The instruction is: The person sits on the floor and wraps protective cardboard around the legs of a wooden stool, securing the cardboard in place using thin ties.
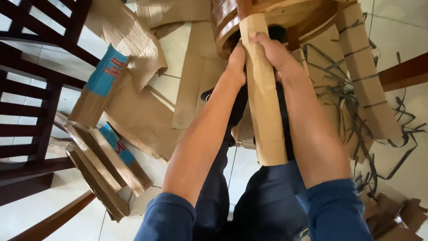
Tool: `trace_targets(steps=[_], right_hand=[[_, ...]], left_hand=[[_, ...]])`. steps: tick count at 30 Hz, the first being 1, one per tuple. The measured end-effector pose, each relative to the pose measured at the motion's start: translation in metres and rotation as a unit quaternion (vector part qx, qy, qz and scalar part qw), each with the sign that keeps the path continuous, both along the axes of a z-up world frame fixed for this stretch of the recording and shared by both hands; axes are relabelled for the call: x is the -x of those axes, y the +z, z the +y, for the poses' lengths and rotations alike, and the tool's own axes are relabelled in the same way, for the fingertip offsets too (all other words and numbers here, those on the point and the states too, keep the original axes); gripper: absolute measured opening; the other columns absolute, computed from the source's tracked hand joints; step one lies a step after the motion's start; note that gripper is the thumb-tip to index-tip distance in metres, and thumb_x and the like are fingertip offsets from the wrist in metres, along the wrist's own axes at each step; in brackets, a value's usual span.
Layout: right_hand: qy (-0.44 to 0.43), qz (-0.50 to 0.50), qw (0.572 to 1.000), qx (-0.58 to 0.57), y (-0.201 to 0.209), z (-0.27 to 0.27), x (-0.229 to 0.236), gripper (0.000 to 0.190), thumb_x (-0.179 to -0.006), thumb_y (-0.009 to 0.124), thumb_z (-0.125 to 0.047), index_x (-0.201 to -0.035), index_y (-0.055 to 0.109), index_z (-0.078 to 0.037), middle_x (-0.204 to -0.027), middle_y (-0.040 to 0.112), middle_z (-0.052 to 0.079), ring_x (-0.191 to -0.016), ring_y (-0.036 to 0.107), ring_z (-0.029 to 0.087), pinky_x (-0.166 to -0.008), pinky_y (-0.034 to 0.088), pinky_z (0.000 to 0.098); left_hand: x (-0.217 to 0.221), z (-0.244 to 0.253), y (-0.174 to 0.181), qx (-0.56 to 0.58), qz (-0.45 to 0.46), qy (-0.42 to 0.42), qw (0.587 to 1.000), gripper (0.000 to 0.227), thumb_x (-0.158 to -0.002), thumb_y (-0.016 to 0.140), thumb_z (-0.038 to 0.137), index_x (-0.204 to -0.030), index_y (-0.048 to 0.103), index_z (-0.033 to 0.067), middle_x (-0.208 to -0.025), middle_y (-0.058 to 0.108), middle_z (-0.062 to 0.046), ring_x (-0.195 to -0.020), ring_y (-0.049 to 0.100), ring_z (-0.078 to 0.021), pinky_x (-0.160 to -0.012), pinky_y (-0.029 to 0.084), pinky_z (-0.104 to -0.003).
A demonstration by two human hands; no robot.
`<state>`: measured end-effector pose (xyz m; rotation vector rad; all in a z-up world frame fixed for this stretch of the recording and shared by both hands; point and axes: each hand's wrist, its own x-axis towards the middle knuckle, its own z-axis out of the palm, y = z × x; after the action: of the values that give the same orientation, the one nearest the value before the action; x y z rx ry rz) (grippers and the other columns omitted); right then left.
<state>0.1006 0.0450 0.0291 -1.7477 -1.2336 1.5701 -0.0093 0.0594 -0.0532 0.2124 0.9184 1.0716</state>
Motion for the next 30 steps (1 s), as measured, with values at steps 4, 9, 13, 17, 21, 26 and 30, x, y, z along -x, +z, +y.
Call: trace_targets(steps=[4,9,13,17,21,26,30], right_hand=[[-0.012,0.030,0.999,-0.019,-0.002,0.000,-0.002,0.079,-0.079,0.057,-0.061,-0.128,0.065,0.001,-0.116,0.072,0.017,-0.097,0.070,0.021,-0.078,0.057,0.0303],[-0.024,0.014,0.999,-0.034,-0.009,-0.002,-0.002,0.081,-0.079,0.056,-0.064,-0.130,0.065,-0.001,-0.119,0.073,0.014,-0.097,0.071,0.018,-0.080,0.058,0.0291],[-0.050,-0.071,0.973,-0.213,-0.036,0.000,-0.009,0.088,-0.086,0.042,-0.076,-0.119,0.071,0.000,-0.114,0.075,0.015,-0.100,0.072,0.021,-0.086,0.057,0.0314],[-0.112,-0.170,0.887,-0.414,-0.052,0.004,-0.015,0.028,-0.098,0.049,-0.013,-0.106,0.072,0.001,-0.100,0.078,0.015,-0.086,0.072,0.028,-0.080,0.057,0.0373],[-0.117,-0.164,0.838,-0.508,-0.045,-0.002,-0.016,0.018,-0.097,0.052,0.000,-0.105,0.069,0.002,-0.089,0.074,0.009,-0.076,0.071,0.019,-0.073,0.056,0.0321],[-0.206,0.036,0.933,-0.295,-0.028,-0.008,-0.023,0.020,-0.103,0.054,-0.010,-0.114,0.071,-0.008,-0.093,0.072,0.000,-0.077,0.062,0.007,-0.067,0.054,0.0227],[-0.278,0.161,0.922,-0.218,-0.022,-0.013,-0.021,0.018,-0.103,0.058,-0.009,-0.110,0.075,-0.008,-0.088,0.071,0.000,-0.070,0.058,0.006,-0.059,0.051,0.0209]], left_hand=[[0.001,0.008,-0.009,0.033,0.048,0.069,0.996,0.043,-0.096,0.053,0.025,-0.126,0.064,-0.0038,-0.118,0.068,-0.022,-0.099,0.064,-0.0303,-0.083,0.055,-0.040],[-0.002,-0.003,0.006,0.015,0.164,0.125,0.978,0.037,-0.099,0.055,0.015,-0.130,0.063,-0.0036,-0.119,0.071,-0.017,-0.100,0.066,-0.0244,-0.086,0.056,-0.034],[-0.007,-0.010,-0.003,-0.052,0.434,0.180,0.881,0.038,-0.090,0.062,0.038,-0.093,0.077,0.0030,-0.088,0.077,-0.012,-0.077,0.068,-0.0247,-0.076,0.057,-0.037],[-0.008,-0.018,0.006,-0.148,0.510,0.262,0.806,0.034,-0.090,0.066,0.031,-0.091,0.075,-0.0014,-0.084,0.079,-0.016,-0.068,0.071,-0.0270,-0.072,0.057,-0.037],[-0.010,-0.018,-0.001,-0.206,0.547,0.297,0.755,0.027,-0.092,0.064,0.027,-0.096,0.074,0.0023,-0.092,0.075,-0.014,-0.079,0.070,-0.0280,-0.079,0.056,-0.038],[-0.010,-0.035,0.020,-0.264,0.539,0.323,0.732,0.010,-0.095,0.066,0.018,-0.098,0.073,0.0118,-0.096,0.075,-0.001,-0.079,0.070,-0.0183,-0.073,0.055,-0.032],[-0.012,-0.041,0.032,-0.301,0.530,0.340,0.716,0.011,-0.094,0.069,0.017,-0.095,0.073,0.0069,-0.098,0.073,-0.001,-0.083,0.069,-0.0167,-0.082,0.057,-0.030]])
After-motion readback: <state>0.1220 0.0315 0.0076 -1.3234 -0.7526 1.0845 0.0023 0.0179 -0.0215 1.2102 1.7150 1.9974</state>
